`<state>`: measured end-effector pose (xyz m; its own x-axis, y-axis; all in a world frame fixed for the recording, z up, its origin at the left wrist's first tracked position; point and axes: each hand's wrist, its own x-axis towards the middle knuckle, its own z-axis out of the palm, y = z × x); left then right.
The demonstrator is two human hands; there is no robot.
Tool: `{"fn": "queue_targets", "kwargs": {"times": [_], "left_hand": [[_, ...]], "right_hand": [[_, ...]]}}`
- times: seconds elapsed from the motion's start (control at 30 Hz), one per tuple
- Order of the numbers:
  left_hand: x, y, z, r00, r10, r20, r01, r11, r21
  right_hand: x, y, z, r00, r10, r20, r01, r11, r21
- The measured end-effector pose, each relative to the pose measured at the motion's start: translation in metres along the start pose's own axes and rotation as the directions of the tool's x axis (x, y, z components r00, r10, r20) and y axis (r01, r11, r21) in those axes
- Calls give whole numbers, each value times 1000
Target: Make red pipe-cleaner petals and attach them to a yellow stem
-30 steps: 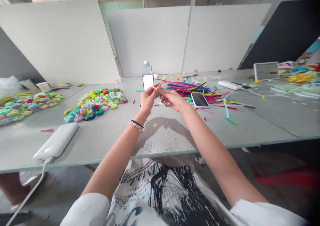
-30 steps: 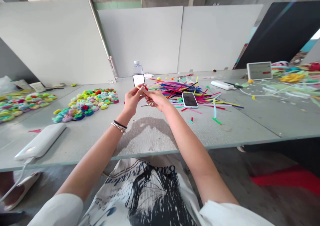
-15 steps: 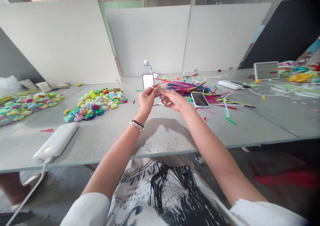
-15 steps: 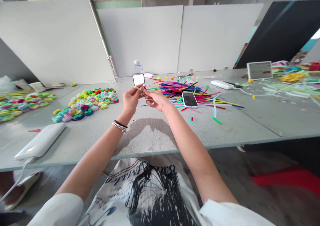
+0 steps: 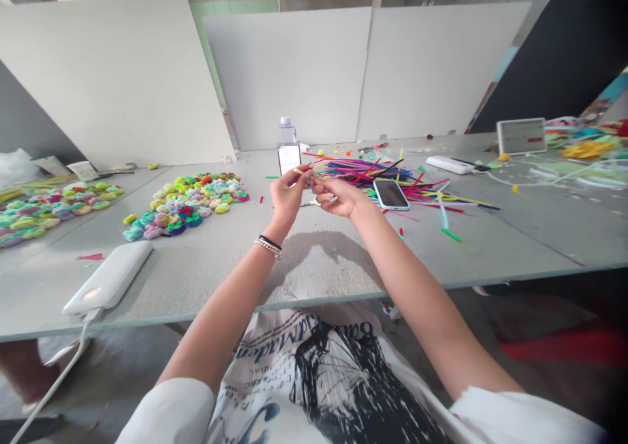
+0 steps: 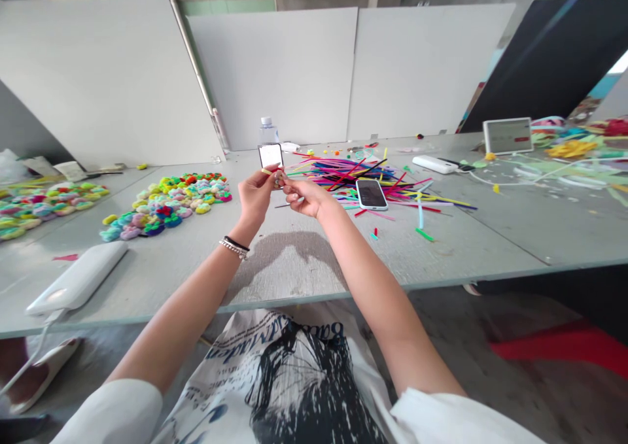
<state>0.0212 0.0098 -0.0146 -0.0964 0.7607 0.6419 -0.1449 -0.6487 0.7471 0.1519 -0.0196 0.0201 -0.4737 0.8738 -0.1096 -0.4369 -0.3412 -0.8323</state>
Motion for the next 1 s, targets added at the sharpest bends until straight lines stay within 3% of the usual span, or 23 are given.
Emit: {"fn": "queue_targets", "kwargs": {"times": [0.2, 0.33, 0.57, 0.83, 1.0], "left_hand": [[-3, 7, 2, 999, 9, -53, -8, 1000, 7], [-5, 10, 2, 998, 48, -33, -46, 998, 34], [-5, 9, 1, 995, 96, -8, -94, 990, 102], [-7, 12, 1, 989, 142, 29, -145, 977, 157], [-8, 12, 1, 989, 142, 29, -145, 971, 191]], "right_hand": [[-6, -5, 5, 998, 43, 42, -43, 999, -5], [-7, -8, 3, 994, 63, 84, -61, 998, -26], [-6, -4, 1, 997, -70, -24, 65, 985, -161], [-6, -7, 1, 997, -75, -7, 72, 978, -196], [-8, -4, 4, 970, -227, -86, 174, 896, -408]]}}
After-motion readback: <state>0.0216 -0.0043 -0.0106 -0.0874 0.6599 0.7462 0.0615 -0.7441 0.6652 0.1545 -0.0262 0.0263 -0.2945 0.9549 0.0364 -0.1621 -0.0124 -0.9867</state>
